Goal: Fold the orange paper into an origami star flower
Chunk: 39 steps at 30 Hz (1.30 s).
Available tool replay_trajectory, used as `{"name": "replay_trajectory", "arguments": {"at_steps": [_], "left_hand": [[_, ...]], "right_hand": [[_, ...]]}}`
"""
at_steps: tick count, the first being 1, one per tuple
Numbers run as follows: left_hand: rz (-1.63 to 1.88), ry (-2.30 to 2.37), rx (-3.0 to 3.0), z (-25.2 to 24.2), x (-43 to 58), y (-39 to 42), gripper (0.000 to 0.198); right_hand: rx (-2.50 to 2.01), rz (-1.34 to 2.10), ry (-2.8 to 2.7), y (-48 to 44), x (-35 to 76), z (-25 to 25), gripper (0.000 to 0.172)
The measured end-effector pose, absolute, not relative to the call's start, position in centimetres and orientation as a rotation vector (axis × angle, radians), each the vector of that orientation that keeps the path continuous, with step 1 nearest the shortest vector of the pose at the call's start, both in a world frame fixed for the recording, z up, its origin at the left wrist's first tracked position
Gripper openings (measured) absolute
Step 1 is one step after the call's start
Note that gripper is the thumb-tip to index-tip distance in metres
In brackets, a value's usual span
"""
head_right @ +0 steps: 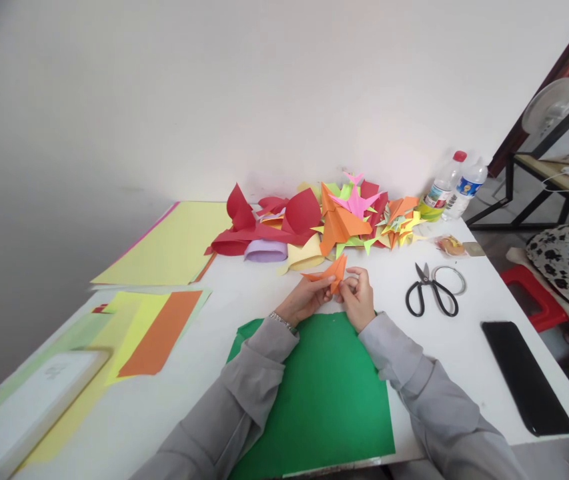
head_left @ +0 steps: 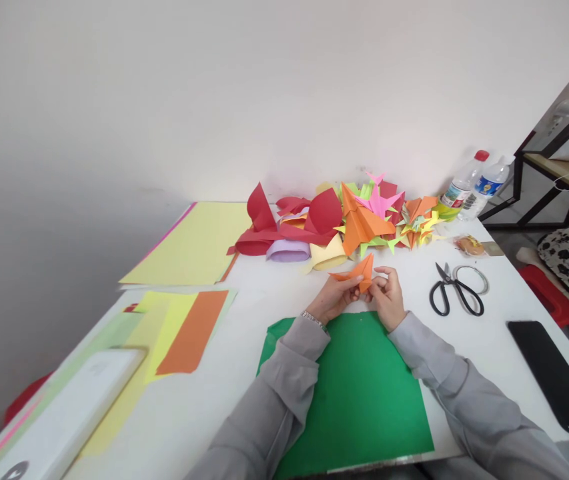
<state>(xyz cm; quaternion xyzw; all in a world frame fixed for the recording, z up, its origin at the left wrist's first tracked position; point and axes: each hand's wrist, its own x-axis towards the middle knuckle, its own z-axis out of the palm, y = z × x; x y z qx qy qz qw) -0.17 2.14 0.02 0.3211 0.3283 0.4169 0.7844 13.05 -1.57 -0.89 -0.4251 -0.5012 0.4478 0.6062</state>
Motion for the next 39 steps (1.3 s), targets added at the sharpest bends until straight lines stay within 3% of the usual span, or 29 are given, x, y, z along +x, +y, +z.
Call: {"name": "replay_trajectory", "arguments": {"at_steps": [5,21,39], "left_hand": [[0.898,0.717,0.671,-0.1,-0.21,2.23,0.021],[0.906,0.696,0.678,0.06,-0.38,2.15,0.02],[0.927,0.662,0.742,0.58,-0.32,1.83,0.022]], "right_hand": [[-1.038,1.002,-1.219,-1.58,13.13,-0.74,0.011],[-0.988,1.071,-1.141,-1.61,12.89,-0.82,0.024],[-0.977,1.007,-1.265,-1.9,13.03,-0.93,0.017]]}}
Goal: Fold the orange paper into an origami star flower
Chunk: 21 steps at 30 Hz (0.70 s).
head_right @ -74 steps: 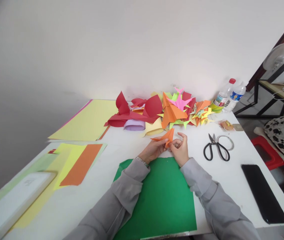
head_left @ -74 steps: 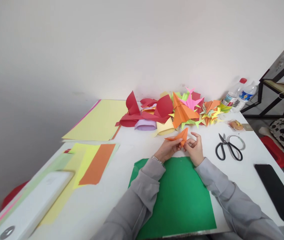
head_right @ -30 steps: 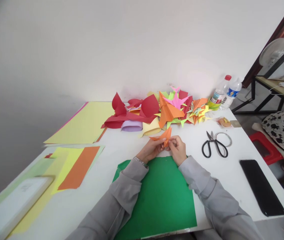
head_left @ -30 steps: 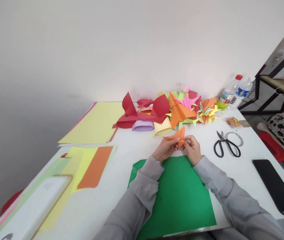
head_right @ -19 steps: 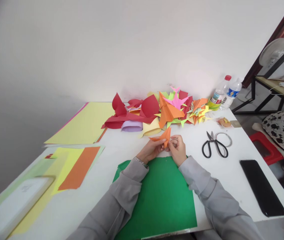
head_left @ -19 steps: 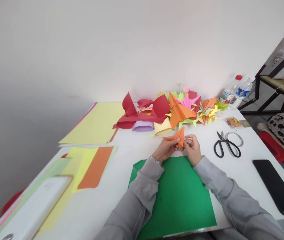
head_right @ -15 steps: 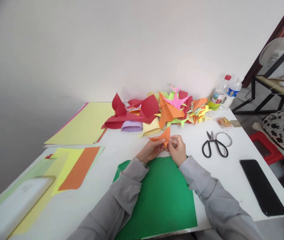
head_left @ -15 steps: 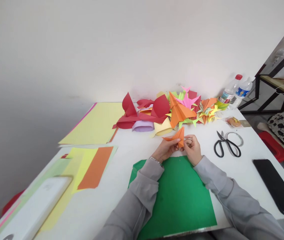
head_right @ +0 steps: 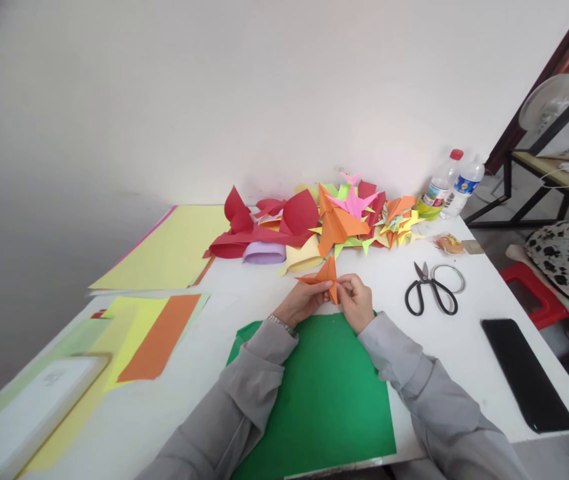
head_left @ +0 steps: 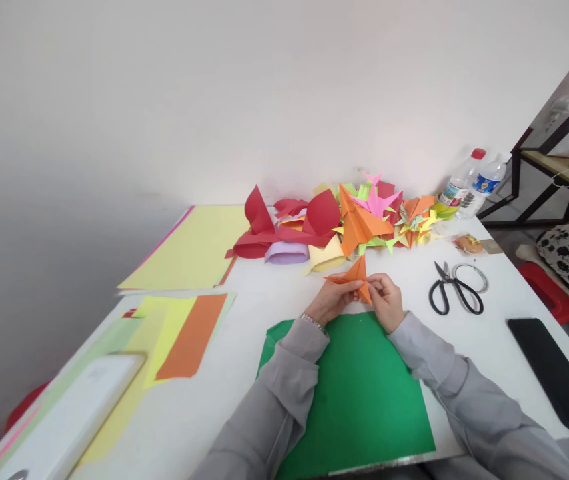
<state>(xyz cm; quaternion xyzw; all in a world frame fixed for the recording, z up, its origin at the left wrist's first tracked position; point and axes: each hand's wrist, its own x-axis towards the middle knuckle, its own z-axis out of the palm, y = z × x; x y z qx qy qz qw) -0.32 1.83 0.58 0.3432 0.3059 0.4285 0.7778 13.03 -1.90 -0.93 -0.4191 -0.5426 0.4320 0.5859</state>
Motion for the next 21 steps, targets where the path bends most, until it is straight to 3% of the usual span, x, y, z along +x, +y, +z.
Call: {"name": "replay_trajectory", "arguments": {"at_steps": [21], "left_hand": [[1.019,0.754,0.838,0.1,0.0,1.9,0.028]], "right_hand": [[-1.026,1.3,-0.977,-1.2,13.1,0.7,0.03]]}}
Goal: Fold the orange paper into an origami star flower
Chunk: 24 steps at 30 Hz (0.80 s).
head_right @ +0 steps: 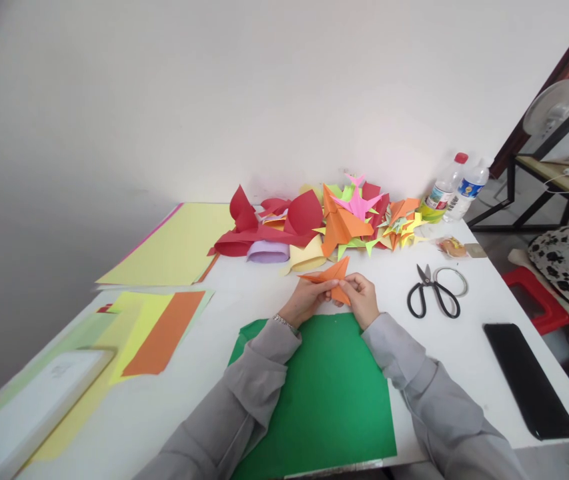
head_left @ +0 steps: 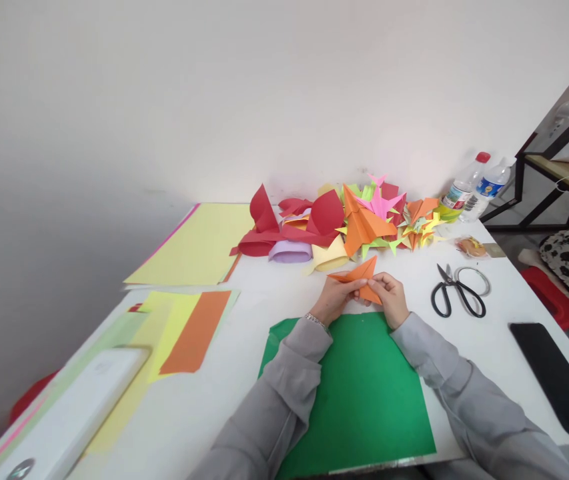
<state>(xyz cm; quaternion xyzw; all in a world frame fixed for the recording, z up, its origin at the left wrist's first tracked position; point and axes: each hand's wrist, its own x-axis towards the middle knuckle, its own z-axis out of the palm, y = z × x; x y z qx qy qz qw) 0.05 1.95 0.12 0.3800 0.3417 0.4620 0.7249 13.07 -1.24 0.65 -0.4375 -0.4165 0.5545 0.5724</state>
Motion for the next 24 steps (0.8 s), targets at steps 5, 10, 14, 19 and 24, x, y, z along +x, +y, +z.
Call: {"name": "replay_trajectory", "arguments": {"at_steps": [5,10,14,19,24], "left_hand": [[1.018,0.713,0.762,0.2,-0.1,2.2,0.028],[1.01,0.701,0.804,0.0,-0.3,2.2,0.024],[1.056,0.73,0.823,0.0,-0.4,2.2,0.024],[1.078,0.773,0.889,-0.1,-0.6,2.3,0.027],[1.052,0.78,0.908,-0.1,-0.4,2.3,0.027]], "right_hand": [[-1.031,1.262,-0.979,-0.9,13.4,0.4,0.029],[-1.025,1.243,-0.993,-0.8,13.6,0.1,0.027],[-1.01,1.275,-0.998,-0.8,13.6,0.0,0.028],[-1.041,1.347,-1.037,-0.5,13.6,-0.2,0.033],[-1.074,1.305,-1.029,-0.3,13.8,-0.4,0.034]]}}
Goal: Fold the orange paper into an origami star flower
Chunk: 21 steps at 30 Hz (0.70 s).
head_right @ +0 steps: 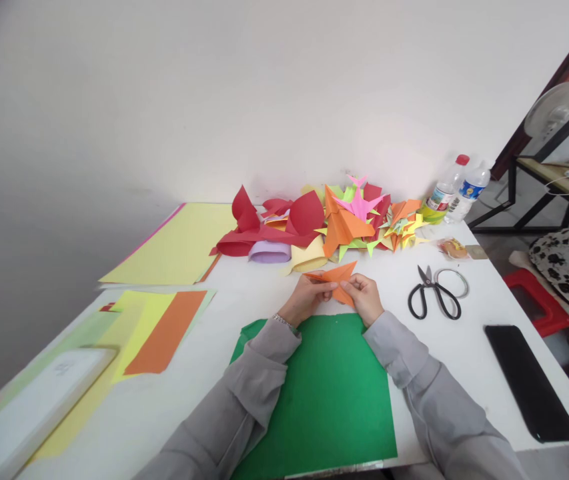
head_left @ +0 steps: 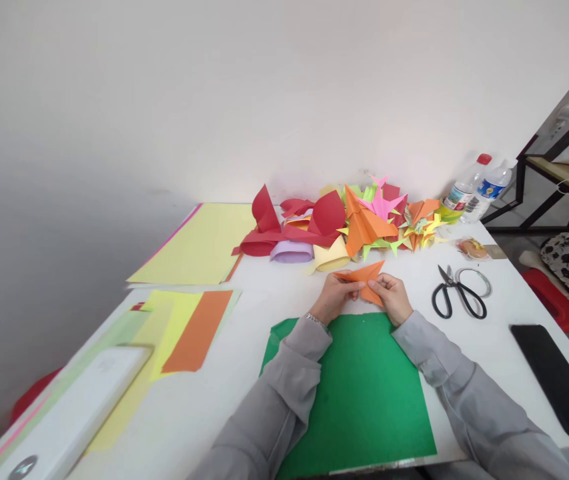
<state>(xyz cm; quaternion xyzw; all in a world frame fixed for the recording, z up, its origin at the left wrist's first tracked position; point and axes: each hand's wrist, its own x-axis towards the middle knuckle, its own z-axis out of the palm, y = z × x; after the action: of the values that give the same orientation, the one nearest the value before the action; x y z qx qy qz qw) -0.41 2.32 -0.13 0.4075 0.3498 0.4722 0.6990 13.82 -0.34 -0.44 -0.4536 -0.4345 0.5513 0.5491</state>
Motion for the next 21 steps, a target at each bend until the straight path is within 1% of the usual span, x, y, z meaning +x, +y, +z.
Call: {"name": "replay_trajectory", "arguments": {"at_steps": [7,14,21], "left_hand": [[1.025,0.797,0.958,0.11,-0.38,2.08,0.027],[1.118,0.824,0.89,-0.09,-0.56,2.29,0.028],[1.108,0.807,0.946,-0.26,-0.48,2.3,0.025]], "right_hand": [[-1.039,1.331,-1.036,-0.62,13.8,0.06,0.033],[-1.064,1.405,-1.108,-0.64,13.7,0.52,0.034],[-1.073,1.331,-1.013,-0.55,13.62,0.17,0.033]]}}
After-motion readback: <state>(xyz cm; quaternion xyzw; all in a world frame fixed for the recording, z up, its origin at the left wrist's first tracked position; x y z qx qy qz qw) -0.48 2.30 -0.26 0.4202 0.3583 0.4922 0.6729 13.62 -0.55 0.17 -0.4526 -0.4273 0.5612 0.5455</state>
